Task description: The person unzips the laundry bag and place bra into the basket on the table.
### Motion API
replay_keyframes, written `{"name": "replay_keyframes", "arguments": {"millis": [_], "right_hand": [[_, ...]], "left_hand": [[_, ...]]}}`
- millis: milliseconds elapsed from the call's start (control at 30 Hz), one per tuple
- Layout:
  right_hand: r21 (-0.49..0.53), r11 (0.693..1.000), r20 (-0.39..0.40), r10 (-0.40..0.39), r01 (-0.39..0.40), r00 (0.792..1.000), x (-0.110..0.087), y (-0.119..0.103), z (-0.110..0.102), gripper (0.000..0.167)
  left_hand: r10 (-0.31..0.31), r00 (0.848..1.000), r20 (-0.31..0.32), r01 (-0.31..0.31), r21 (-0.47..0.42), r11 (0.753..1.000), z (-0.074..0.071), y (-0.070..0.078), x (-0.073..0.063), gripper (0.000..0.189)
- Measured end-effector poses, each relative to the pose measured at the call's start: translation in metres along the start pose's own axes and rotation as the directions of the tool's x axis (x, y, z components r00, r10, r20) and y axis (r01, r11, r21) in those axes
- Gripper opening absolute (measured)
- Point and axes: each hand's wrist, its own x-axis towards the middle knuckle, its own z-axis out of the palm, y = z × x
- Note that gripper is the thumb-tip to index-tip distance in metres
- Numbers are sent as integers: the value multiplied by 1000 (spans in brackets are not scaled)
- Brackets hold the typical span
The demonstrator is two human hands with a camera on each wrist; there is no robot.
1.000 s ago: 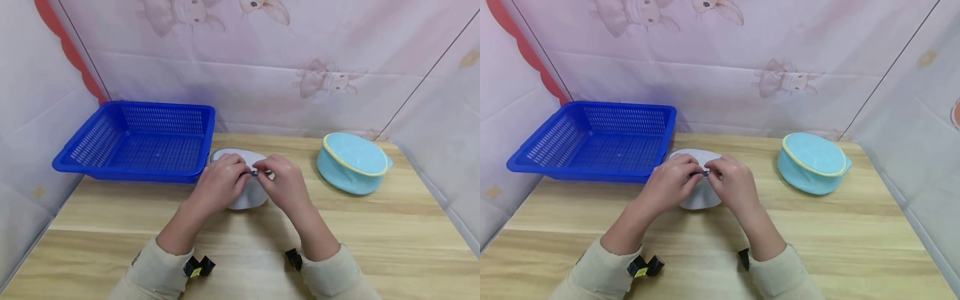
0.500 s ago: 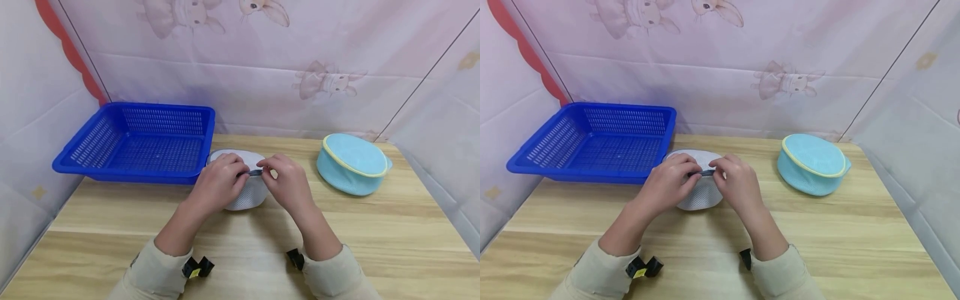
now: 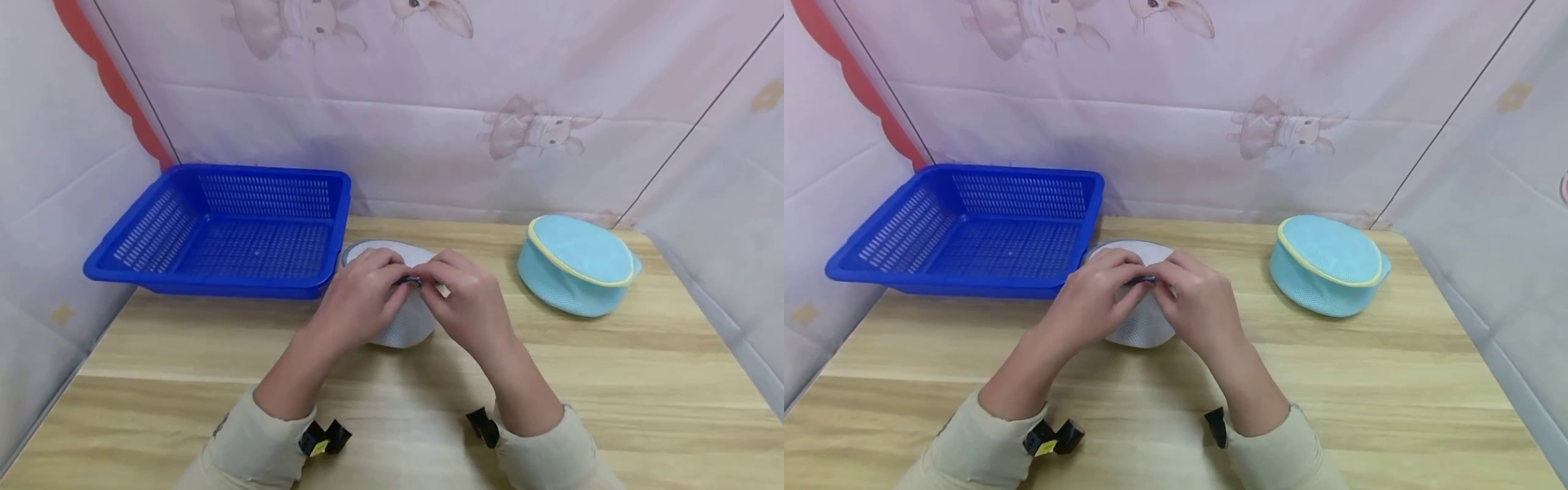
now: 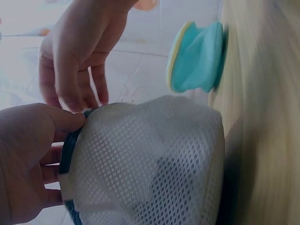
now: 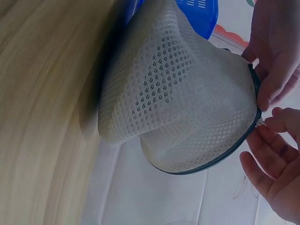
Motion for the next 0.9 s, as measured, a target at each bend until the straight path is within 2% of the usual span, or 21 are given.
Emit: {"name": "replay_keyframes", "arguments": {"millis": [167,400,567,700,900], "right_hand": [[18,1000,-10,-14,14,1000,0,-1,0,17],[-11,1000,1,-20,20,1000,0,-2,0,16],[-33,999,5,-12,12,1000,-1,-1,0,16],[-32,999,12,8,-7,1000,-2,0,0,17],[-80,993,30,87,-84,996,-2,5,-1,19]], "left_hand": [[58,997,-55,-58,-8,998,3,2,0,10],[28,996,-85,-27,5,1000,3,2,-2,8],[-2,998,-64,2,10,1000,3,3,-2,8],[-3,999,-44,3,2,1000,5,3,-3,8],[-12,999,-33,12,-12,1000,7,5,-2,6]]}}
